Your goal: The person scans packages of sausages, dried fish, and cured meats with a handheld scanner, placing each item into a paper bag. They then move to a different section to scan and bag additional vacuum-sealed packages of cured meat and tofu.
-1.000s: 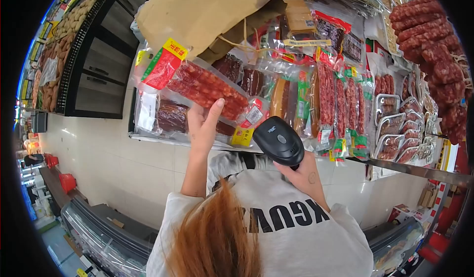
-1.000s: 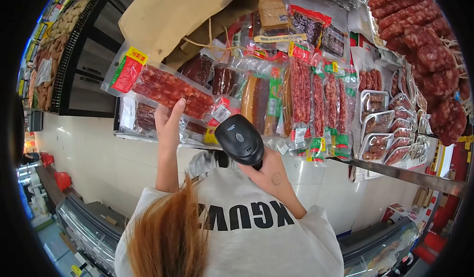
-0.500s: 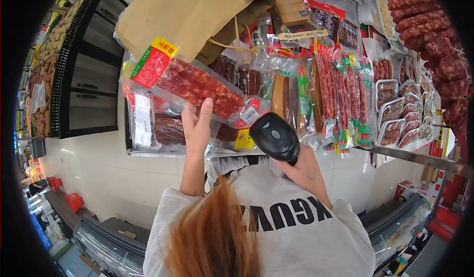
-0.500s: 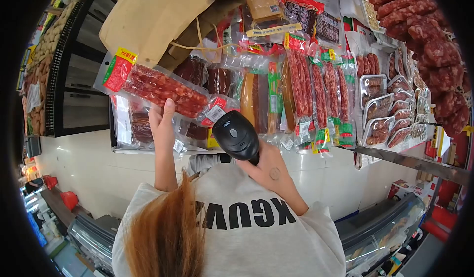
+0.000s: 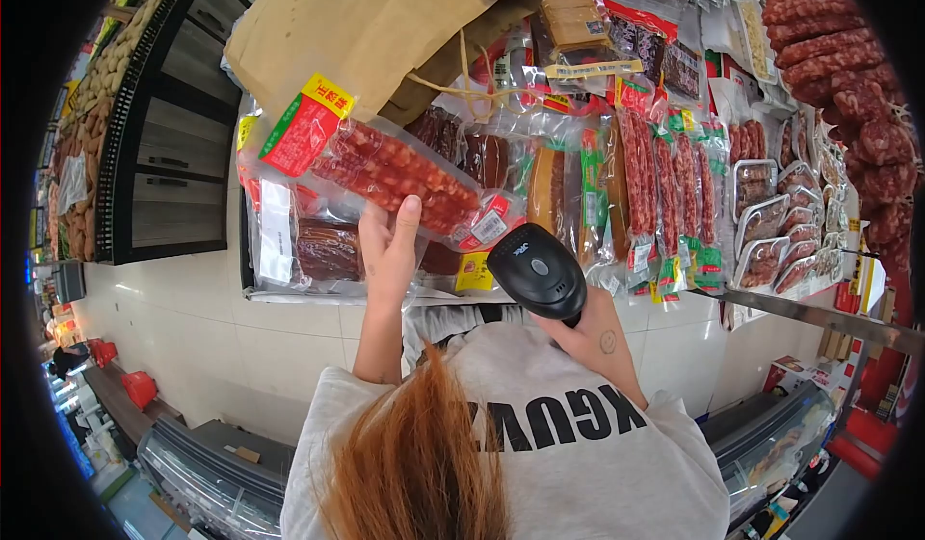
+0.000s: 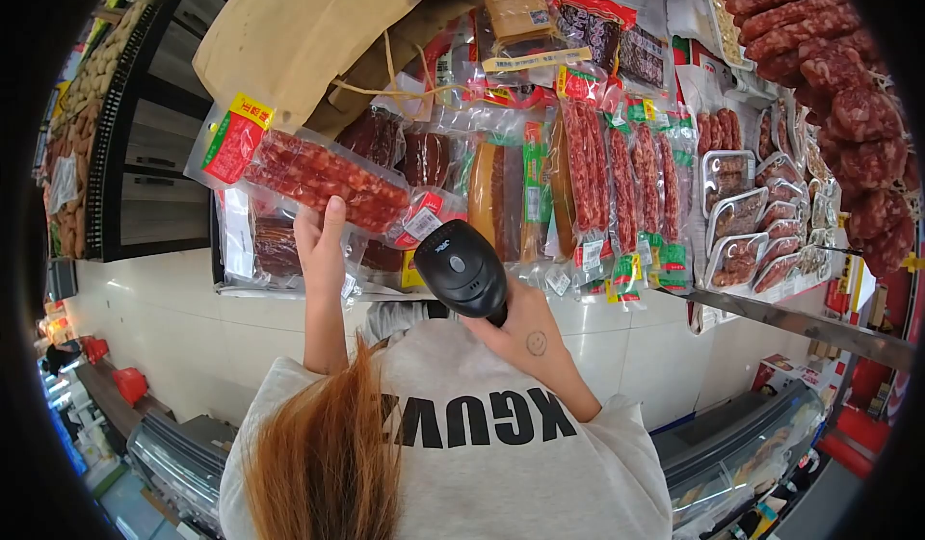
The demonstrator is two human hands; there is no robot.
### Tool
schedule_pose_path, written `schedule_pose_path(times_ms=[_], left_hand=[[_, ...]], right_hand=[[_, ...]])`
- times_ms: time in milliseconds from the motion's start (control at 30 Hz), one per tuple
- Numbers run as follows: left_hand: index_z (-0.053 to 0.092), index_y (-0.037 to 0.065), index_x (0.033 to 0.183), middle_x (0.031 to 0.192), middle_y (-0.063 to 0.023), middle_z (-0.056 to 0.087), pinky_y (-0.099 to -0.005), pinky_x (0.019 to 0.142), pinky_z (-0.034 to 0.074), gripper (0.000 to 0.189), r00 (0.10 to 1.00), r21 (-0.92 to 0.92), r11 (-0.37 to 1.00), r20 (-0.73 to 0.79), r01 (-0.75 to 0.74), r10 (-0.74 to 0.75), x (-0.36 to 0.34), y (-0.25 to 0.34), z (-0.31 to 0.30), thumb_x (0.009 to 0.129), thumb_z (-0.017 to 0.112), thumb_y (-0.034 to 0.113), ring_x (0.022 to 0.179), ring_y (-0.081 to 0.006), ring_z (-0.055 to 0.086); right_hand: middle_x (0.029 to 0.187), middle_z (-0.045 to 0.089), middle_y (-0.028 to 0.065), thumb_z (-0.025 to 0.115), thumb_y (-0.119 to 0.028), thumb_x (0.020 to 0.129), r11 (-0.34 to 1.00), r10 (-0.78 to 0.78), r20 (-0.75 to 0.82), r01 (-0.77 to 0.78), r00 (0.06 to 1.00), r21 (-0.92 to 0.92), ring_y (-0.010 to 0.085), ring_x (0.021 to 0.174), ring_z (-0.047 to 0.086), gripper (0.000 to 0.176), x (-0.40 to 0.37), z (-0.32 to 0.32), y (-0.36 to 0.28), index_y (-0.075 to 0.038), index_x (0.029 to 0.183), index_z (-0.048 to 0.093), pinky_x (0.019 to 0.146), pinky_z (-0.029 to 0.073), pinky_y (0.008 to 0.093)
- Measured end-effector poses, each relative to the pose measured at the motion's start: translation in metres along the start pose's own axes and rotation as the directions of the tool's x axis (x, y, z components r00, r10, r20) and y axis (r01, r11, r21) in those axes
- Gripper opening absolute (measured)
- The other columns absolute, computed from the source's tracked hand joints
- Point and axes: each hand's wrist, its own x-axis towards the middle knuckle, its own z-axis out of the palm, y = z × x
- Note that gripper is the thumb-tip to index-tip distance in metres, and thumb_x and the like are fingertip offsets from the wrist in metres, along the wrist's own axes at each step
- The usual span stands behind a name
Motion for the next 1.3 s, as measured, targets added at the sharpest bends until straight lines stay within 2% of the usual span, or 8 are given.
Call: schedule_pose_path(times_ms=[567, 767, 833, 900, 933, 1033, 1100, 1300], left_hand=[[0.044, -0.003, 0.103, 0.097, -0.0074, 0.051, -0.0245, 0.080, 0.034, 0.029, 0.999, 0.007, 1.000, -0.042, 0.013, -0.012, 0.003, -0.005, 0.004, 0.080, 0.051, 0.013, 0.088, -0.0122, 0.046], [0.044, -0.002, 0.103, 0.098, -0.0066, 0.050, -0.0250, 0.081, 0.034, 0.028, 0.997, -0.045, 0.997, 0.036, 0.063, -0.061, 0.002, -0.006, 0.001, 0.080, 0.050, 0.012, 0.090, -0.0120, 0.046], [0.044, -0.001, 0.104, 0.098, -0.0064, 0.050, -0.0252, 0.081, 0.034, 0.027, 0.993, -0.021, 0.997, 0.092, 0.071, -0.069, 0.003, -0.007, 0.000, 0.080, 0.049, 0.011, 0.090, -0.0120, 0.046], [0.042, -0.002, 0.105, 0.098, -0.0058, 0.050, -0.0255, 0.082, 0.034, 0.029, 0.969, -0.130, 0.978, 0.206, 0.165, -0.136, 0.003, -0.006, 0.002, 0.080, 0.049, 0.011, 0.091, -0.0118, 0.045], [0.042, -0.002, 0.106, 0.099, -0.0053, 0.049, -0.0251, 0.082, 0.034, 0.030, 0.953, -0.119, 0.977, 0.268, 0.176, -0.139, 0.003, -0.007, 0.002, 0.080, 0.049, 0.013, 0.092, -0.0113, 0.045], [0.042, -0.001, 0.104, 0.099, -0.0049, 0.049, -0.0244, 0.082, 0.034, 0.030, 0.886, -0.097, 0.948, 0.396, 0.302, -0.241, 0.001, -0.015, -0.002, 0.080, 0.049, 0.014, 0.092, -0.0108, 0.045], [0.043, -0.001, 0.103, 0.096, -0.0042, 0.050, -0.0238, 0.081, 0.034, 0.029, 0.897, -0.086, 0.962, 0.390, 0.260, -0.208, 0.000, -0.014, -0.002, 0.080, 0.049, 0.016, 0.089, -0.0102, 0.046], [0.039, -0.001, 0.110, 0.100, -0.0046, 0.048, -0.0242, 0.082, 0.032, 0.037, 0.828, -0.083, 0.922, 0.475, 0.379, -0.297, -0.003, -0.020, -0.017, 0.080, 0.047, 0.018, 0.090, -0.0100, 0.044]], right_hand=[[0.072, 0.056, 0.0206, 0.061, -0.017, 0.062, 1.000, 0.019, -0.030, -0.020, 0.999, -0.023, 0.0337, 0.068, 0.056, 0.034, 0.003, -0.002, 0.005, 0.003, 0.087, 0.051, 0.062, 0.043, 0.0337], [0.068, 0.059, 0.0103, 0.062, -0.009, 0.063, 0.993, -0.052, -0.048, 0.057, 0.997, 0.101, 0.0198, 0.059, 0.056, 0.030, 0.006, -0.013, 0.010, 0.003, 0.089, 0.053, 0.057, 0.043, 0.0284], [0.080, 0.057, 0.0128, 0.059, -0.010, 0.065, 0.756, 0.001, 0.040, -0.027, 0.999, 0.654, 0.0211, 0.057, 0.056, 0.045, 0.013, -0.024, 0.002, 0.004, 0.104, 0.044, 0.053, 0.044, 0.0296], [0.092, 0.053, 0.0170, 0.056, -0.014, 0.067, 0.673, -0.020, -0.025, 0.032, 0.999, 0.739, 0.0217, 0.055, 0.055, 0.052, 0.028, -0.036, -0.015, 0.005, 0.111, 0.035, 0.049, 0.045, 0.0300], [0.073, 0.055, 0.0102, 0.056, -0.009, 0.069, 0.597, -0.054, -0.034, 0.060, 0.998, 0.800, 0.0172, 0.056, 0.055, 0.039, 0.039, -0.041, -0.022, 0.002, 0.104, 0.042, 0.052, 0.045, 0.0289], [0.079, 0.056, 0.0106, 0.053, -0.018, 0.073, 0.585, -0.136, -0.005, 0.084, 0.991, 0.807, 0.0160, 0.055, 0.055, 0.040, 0.080, -0.048, -0.038, 0.002, 0.106, 0.043, 0.051, 0.044, 0.0253], [0.082, 0.056, 0.0093, 0.053, -0.020, 0.073, 0.528, -0.174, 0.012, 0.083, 0.985, 0.845, 0.0144, 0.055, 0.055, 0.039, 0.106, -0.046, -0.045, 0.002, 0.104, 0.045, 0.050, 0.045, 0.0235], [0.087, 0.055, 0.0108, 0.048, -0.023, 0.077, 0.421, -0.182, 0.301, -0.202, 0.936, 0.884, 0.0117, 0.055, 0.054, 0.036, 0.177, -0.028, -0.032, 0.005, 0.100, 0.047, 0.049, 0.047, 0.0223]])
